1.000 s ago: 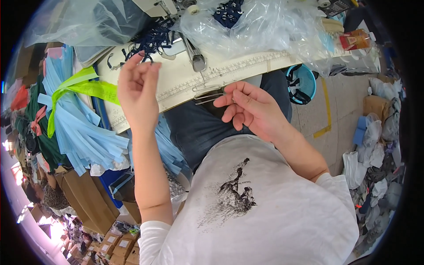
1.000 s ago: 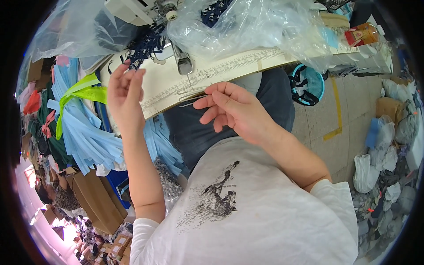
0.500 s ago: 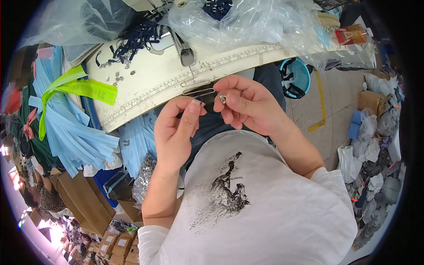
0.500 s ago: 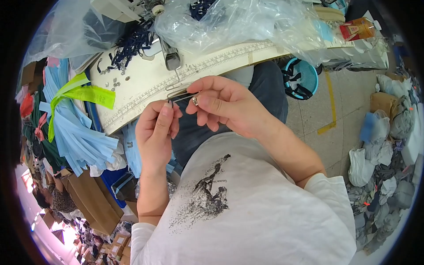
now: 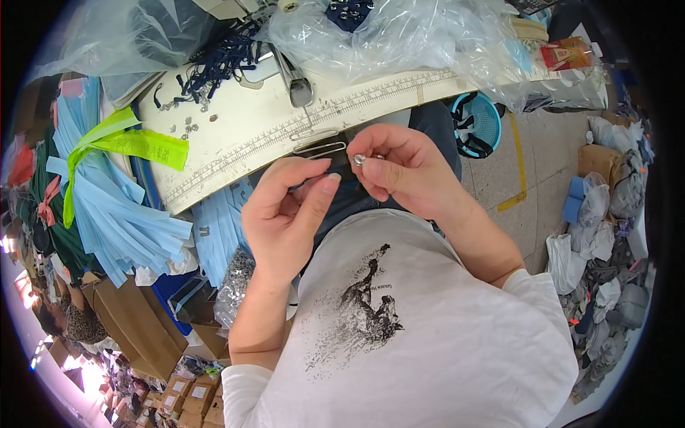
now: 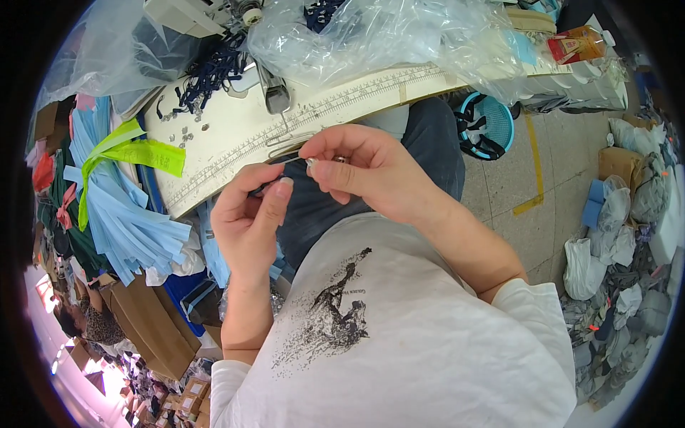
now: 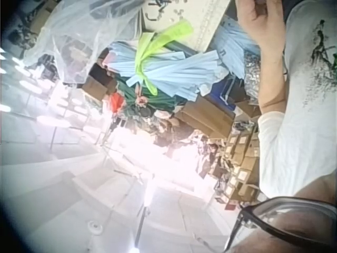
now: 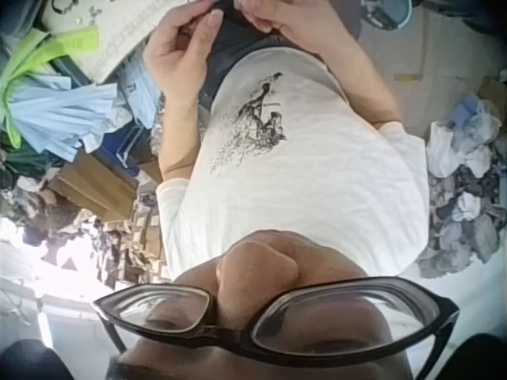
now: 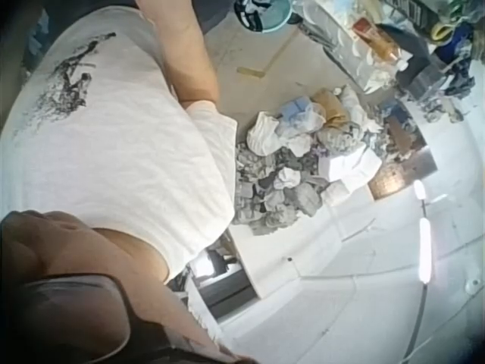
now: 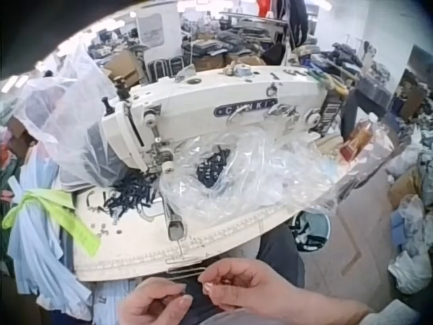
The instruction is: Manually attaching small metal components to fabric ribbons at a workshop station.
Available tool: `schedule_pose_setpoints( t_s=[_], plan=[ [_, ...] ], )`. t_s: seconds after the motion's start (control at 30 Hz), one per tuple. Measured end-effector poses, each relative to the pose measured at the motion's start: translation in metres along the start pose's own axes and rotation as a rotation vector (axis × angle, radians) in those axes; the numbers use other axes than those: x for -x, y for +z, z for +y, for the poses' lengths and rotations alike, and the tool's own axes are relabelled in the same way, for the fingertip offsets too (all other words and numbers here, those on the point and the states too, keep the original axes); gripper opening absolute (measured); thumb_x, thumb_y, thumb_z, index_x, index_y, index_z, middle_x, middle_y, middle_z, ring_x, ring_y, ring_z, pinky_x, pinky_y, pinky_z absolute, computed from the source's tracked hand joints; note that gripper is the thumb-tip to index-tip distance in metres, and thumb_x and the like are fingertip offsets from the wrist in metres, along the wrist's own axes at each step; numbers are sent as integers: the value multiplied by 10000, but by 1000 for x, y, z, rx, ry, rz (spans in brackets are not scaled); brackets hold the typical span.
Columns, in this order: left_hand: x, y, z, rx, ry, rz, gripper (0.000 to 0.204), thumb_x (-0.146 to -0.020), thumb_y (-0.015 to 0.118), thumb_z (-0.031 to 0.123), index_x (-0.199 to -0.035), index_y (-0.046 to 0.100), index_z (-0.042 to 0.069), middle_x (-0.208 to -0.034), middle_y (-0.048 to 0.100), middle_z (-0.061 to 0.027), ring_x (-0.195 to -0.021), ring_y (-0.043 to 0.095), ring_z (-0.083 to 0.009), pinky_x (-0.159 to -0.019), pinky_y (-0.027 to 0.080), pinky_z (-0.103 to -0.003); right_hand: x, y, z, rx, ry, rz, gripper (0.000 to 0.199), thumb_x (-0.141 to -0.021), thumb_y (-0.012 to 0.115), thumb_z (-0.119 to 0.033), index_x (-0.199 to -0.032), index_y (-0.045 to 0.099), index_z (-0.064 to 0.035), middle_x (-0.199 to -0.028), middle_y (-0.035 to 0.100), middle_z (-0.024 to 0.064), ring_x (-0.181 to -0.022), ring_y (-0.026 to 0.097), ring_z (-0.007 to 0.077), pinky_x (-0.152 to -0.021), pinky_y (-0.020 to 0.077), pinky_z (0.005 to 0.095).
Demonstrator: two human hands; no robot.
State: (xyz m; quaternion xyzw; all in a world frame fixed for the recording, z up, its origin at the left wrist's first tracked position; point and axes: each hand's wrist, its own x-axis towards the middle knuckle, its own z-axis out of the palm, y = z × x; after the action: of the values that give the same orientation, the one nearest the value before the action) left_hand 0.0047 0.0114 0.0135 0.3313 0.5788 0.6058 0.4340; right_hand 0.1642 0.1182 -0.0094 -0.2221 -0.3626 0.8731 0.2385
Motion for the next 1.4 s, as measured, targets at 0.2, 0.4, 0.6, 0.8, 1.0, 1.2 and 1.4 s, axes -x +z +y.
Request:
schedule_pose_setpoints(
  t_s=[0.2, 0.4, 0.6, 0.8, 1.0, 1.2, 1.4],
  plan=[
    [1, -3, -3, -17, 47, -80, 182, -854, 640, -83, -1029, 630, -37, -1009, 587, -70, -879, 568, -83, -680, 450, -166, -1, 1, -1, 16, -18, -28, 234, -908, 641, -102, -1121, 613, -10, -843, 586, 2, -674, 498, 57, -582, 411, 190],
    [3, 4, 1, 38, 36, -33, 182, -858, 628, -88, -1033, 630, -35, -1016, 597, -77, -829, 555, -74, -676, 435, -167, 0, 1, 0, 108, -31, -12, 218, -921, 621, -95, -1123, 626, -15, -833, 582, -6, -677, 488, 48, -577, 402, 180],
    [2, 2, -4, 7, 110, -24, 164, -864, 624, -83, -1020, 629, -33, -1006, 606, -74, -787, 530, -62, -649, 417, -167, 1, 0, 1, 162, -54, -64, 232, -929, 611, -104, -1150, 627, -35, -853, 595, -13, -671, 478, 36, -575, 397, 173],
    [4, 3, -4, -91, 120, -10, 162, -858, 632, -82, -1012, 632, -35, -987, 609, -66, -744, 510, -58, -631, 409, -167, 2, 11, -6, 255, -73, -41, 212, -936, 589, -78, -1135, 624, -15, -848, 581, 13, -667, 495, 59, -562, 402, 188],
    [5, 5, -4, -126, 151, 24, 161, -849, 637, -83, -1002, 634, -34, -981, 616, -68, -779, 548, -75, -639, 432, -178, 4, 15, -1, 406, -231, -7, 213, -929, 591, -38, -1141, 588, -23, -962, 580, 4, -815, 527, 41, -670, 452, 183],
    [6, 4, -4, -195, 137, 46, 147, -841, 639, -83, -981, 632, -37, -961, 629, -82, -786, 579, -95, -648, 469, -200, 5, 15, 3, 426, -250, -3, 149, -909, 598, 2, -1056, 584, -17, -989, 574, 27, -895, 567, 77, -761, 489, 210],
    [7, 3, -6, -293, 157, 59, 141, -829, 682, -43, -962, 642, -18, -925, 654, -79, -766, 592, -106, -644, 475, -214, 4, 16, -2, 626, -301, 12, 135, -899, 617, -5, -1034, 615, -9, -941, 589, 18, -822, 569, 64, -703, 477, 199]
  ],
)
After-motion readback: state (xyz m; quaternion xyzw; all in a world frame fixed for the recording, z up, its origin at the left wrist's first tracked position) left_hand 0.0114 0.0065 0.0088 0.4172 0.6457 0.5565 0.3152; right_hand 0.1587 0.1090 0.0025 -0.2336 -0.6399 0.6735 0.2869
